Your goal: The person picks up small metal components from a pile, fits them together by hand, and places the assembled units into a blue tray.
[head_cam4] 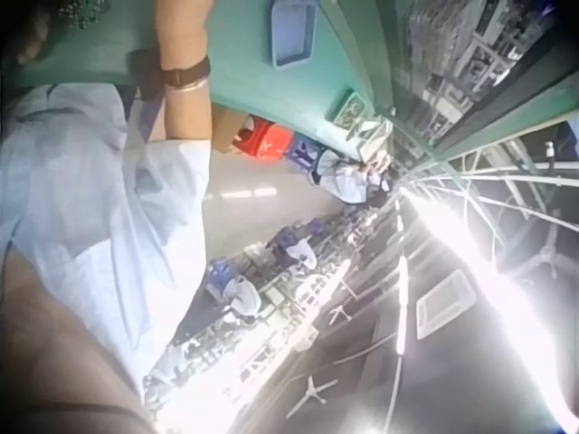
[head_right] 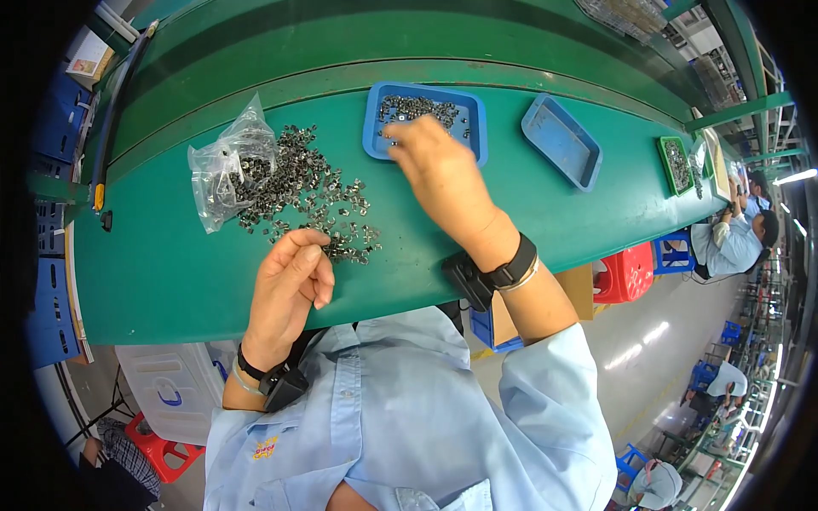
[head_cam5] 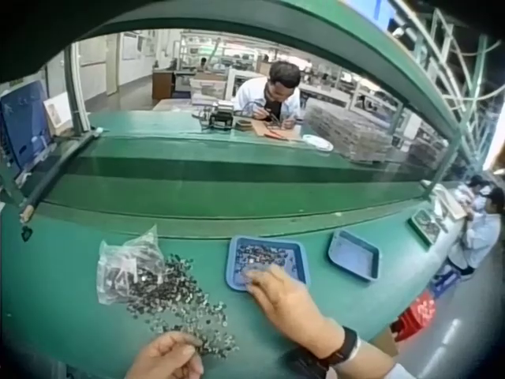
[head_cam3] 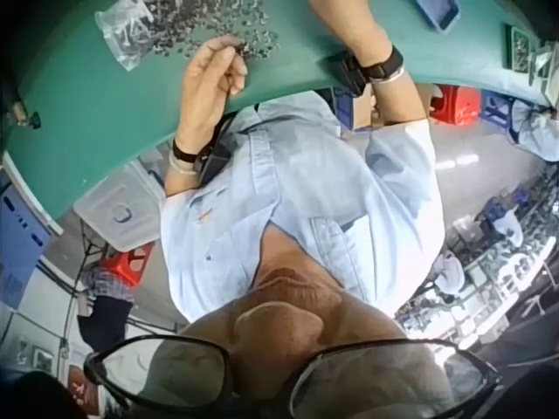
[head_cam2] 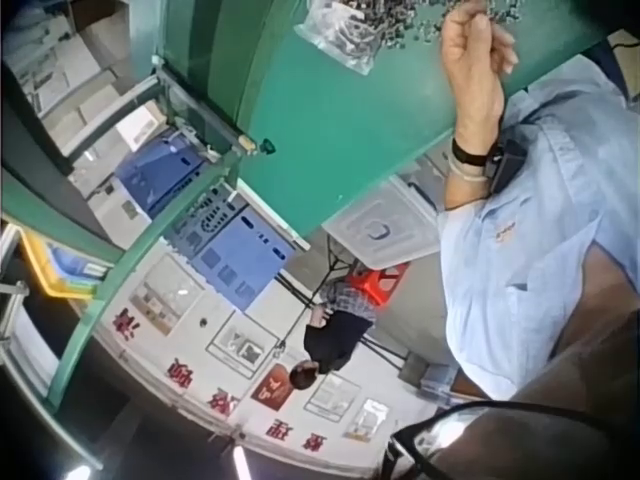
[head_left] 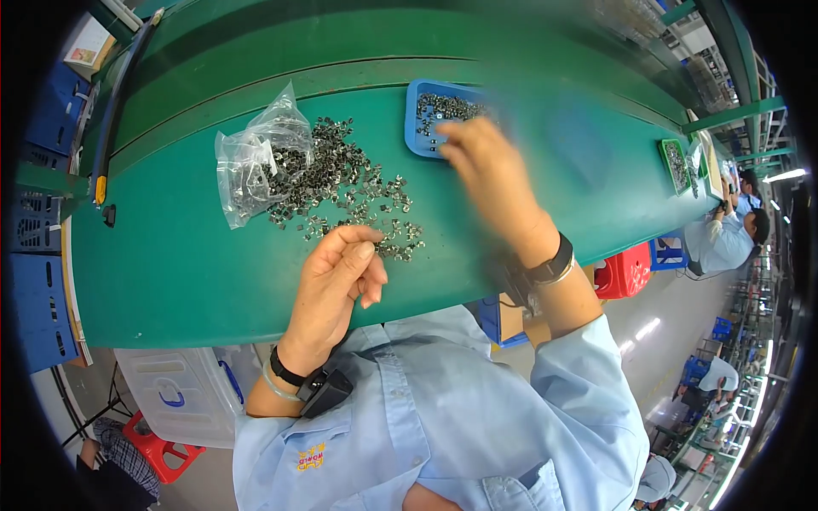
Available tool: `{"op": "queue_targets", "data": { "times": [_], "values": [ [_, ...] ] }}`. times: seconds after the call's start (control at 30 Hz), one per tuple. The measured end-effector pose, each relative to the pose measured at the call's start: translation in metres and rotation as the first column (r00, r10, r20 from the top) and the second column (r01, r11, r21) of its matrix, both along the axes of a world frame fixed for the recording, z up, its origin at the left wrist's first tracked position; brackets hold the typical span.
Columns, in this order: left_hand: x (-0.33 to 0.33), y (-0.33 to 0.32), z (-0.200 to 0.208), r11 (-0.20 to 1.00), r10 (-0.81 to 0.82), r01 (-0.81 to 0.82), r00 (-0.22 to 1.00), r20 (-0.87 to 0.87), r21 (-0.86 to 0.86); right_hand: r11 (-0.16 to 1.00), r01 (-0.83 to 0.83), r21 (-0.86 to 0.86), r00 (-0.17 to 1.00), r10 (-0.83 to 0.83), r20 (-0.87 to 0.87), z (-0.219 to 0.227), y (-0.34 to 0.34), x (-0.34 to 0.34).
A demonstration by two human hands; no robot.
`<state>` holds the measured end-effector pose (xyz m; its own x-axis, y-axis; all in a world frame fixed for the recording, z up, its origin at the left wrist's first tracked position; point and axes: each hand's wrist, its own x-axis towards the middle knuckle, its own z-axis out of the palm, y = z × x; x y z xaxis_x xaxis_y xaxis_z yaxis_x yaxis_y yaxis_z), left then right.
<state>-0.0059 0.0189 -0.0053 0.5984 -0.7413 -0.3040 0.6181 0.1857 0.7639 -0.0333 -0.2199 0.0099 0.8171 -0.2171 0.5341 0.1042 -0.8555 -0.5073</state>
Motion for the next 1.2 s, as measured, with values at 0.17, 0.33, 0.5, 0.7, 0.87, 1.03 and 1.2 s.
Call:
{"op": "queue_targets", "data": {
  "times": [0.17, 0.33, 0.5, 0.7, 0.87, 1.03, 1.2],
  "values": [
    [0.002, 0.001, -0.003, 1.000, -0.003, 0.003, 0.999, -0.033, -0.024, 0.982, -0.178, -0.063, 0.941, 0.151, -0.302, -0.020, 0.018, -0.003],
    [0.002, 0.000, -0.002, 0.999, -0.004, 0.002, 0.999, -0.048, -0.032, 0.980, -0.179, -0.086, 0.939, 0.144, -0.311, -0.020, 0.022, -0.002],
    [-0.002, -0.008, 0.004, 0.999, 0.034, -0.035, 0.999, 0.010, 0.027, 0.976, -0.211, 0.063, 0.961, 0.219, -0.167, 0.000, 0.036, -0.022],
    [-0.005, -0.014, 0.006, 0.999, -0.028, 0.025, 0.997, -0.066, -0.047, 0.938, -0.332, 0.103, 0.937, 0.340, -0.078, 0.011, 0.056, -0.041],
    [-0.008, -0.010, 0.003, 0.985, -0.089, 0.066, 0.987, -0.136, -0.159, 0.919, -0.311, 0.242, 0.944, 0.328, -0.032, 0.009, 0.065, -0.050],
    [-0.014, -0.008, 0.004, 0.992, -0.058, 0.048, 0.995, -0.083, -0.117, 0.921, -0.256, 0.293, 0.965, 0.261, 0.022, 0.005, 0.073, -0.057],
    [-0.017, -0.007, 0.008, 0.998, -0.014, 0.011, 0.999, -0.039, -0.068, 0.940, -0.259, 0.221, 0.966, 0.251, 0.066, -0.003, 0.074, -0.057]
  ]
}}
